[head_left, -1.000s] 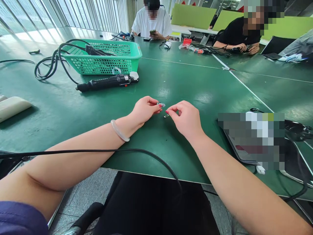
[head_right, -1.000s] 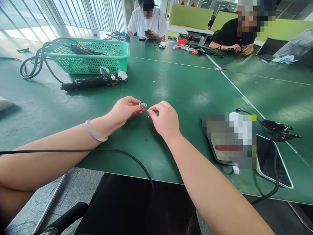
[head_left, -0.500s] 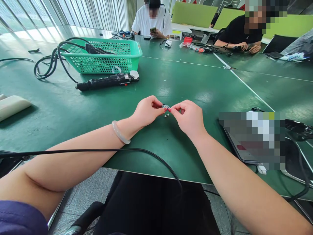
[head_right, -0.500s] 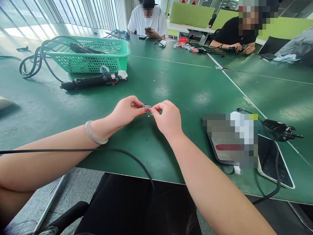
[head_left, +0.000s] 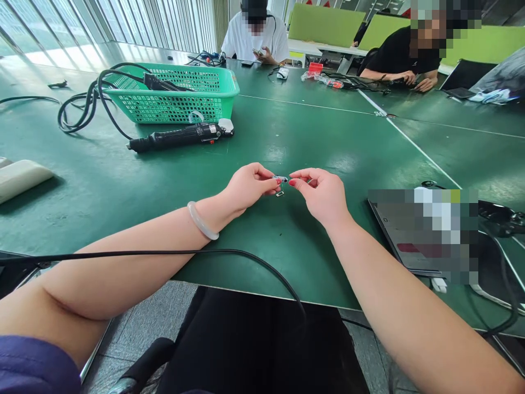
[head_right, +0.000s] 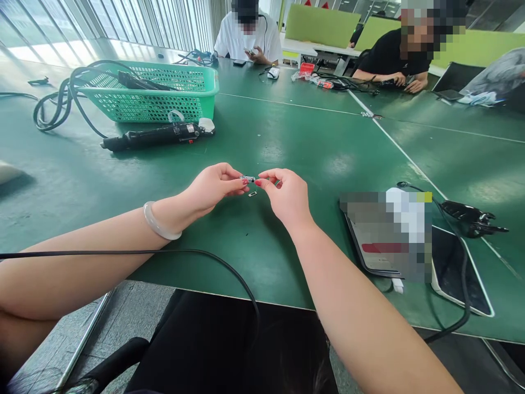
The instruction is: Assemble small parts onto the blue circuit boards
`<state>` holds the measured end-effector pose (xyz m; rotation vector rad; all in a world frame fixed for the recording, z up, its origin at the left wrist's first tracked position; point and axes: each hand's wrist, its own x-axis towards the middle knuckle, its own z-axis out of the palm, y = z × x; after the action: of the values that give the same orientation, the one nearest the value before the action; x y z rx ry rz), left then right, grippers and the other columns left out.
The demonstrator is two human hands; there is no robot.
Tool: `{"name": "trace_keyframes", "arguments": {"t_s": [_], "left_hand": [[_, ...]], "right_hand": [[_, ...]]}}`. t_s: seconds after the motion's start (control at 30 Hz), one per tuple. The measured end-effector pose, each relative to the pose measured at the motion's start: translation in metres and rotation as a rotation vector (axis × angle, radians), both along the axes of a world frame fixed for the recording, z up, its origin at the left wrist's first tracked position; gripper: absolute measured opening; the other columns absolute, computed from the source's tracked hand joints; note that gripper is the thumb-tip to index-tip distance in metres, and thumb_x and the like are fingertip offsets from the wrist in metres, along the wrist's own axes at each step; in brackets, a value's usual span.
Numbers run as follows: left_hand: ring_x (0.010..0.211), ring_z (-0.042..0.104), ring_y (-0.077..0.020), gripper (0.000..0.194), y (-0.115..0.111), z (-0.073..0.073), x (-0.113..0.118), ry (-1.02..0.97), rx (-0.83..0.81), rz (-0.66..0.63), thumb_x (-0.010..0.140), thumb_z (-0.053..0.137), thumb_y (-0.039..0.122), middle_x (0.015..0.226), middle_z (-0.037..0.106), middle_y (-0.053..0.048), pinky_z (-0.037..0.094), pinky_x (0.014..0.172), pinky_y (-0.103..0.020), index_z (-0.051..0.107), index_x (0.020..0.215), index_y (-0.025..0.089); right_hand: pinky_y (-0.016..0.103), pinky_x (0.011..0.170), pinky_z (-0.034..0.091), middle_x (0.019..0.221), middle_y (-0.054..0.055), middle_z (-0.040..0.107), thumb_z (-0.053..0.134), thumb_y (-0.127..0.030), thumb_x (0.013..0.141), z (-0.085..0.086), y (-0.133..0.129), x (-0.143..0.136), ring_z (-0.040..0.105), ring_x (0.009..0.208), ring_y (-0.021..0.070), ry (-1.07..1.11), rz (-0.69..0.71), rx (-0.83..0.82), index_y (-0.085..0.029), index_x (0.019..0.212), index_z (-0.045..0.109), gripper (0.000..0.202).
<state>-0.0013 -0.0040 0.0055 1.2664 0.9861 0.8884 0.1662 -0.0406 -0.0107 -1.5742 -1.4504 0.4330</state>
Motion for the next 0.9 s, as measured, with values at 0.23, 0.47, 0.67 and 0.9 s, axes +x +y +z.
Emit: {"name": "trace_keyframes", "arguments": {"t_s": [0.23,0.47,0.67,0.9], "left_hand": [[0.067,0.068,-0.0102,0.018,0.001,-0.001,0.000,-0.086,-0.071,-0.026,0.082,0.068,0.005,0.068,0.068,-0.003,0.053,0.077,-0.029,0.052,0.078,0.012],[0.068,0.068,-0.0109,0.016,0.003,-0.002,-0.001,-0.112,-0.118,-0.044,0.081,0.068,0.005,0.070,0.069,-0.005,0.054,0.080,-0.029,0.054,0.079,0.011],[0.069,0.068,-0.0113,0.016,0.006,-0.001,-0.001,-0.082,-0.122,0.037,0.081,0.068,0.005,0.072,0.068,-0.005,0.054,0.078,-0.029,0.054,0.077,0.011],[0.069,0.068,-0.0110,0.018,0.006,0.000,-0.002,-0.052,-0.122,0.059,0.079,0.069,0.003,0.072,0.067,-0.004,0.055,0.077,-0.028,0.054,0.076,0.011]], "right_hand": [[0.029,0.062,0.039,0.075,0.000,0.063,0.071,-0.027,0.077,-0.001,0.001,0.000,0.045,0.060,0.0111,-0.064,0.068,0.001,-0.023,0.089,0.079,0.015],[0.030,0.063,0.040,0.074,0.000,0.062,0.071,-0.023,0.079,0.002,0.000,-0.002,0.047,0.061,0.0118,-0.146,0.069,-0.024,-0.023,0.090,0.079,0.014],[0.031,0.067,0.041,0.084,0.001,0.065,0.069,-0.019,0.080,-0.004,0.003,-0.001,0.053,0.069,0.0144,-0.351,0.104,-0.105,-0.023,0.097,0.076,0.018],[0.032,0.067,0.040,0.086,0.003,0.063,0.062,-0.022,0.086,-0.006,0.013,-0.002,0.055,0.075,0.0161,-0.531,0.150,-0.194,-0.021,0.079,0.072,0.013]]}}
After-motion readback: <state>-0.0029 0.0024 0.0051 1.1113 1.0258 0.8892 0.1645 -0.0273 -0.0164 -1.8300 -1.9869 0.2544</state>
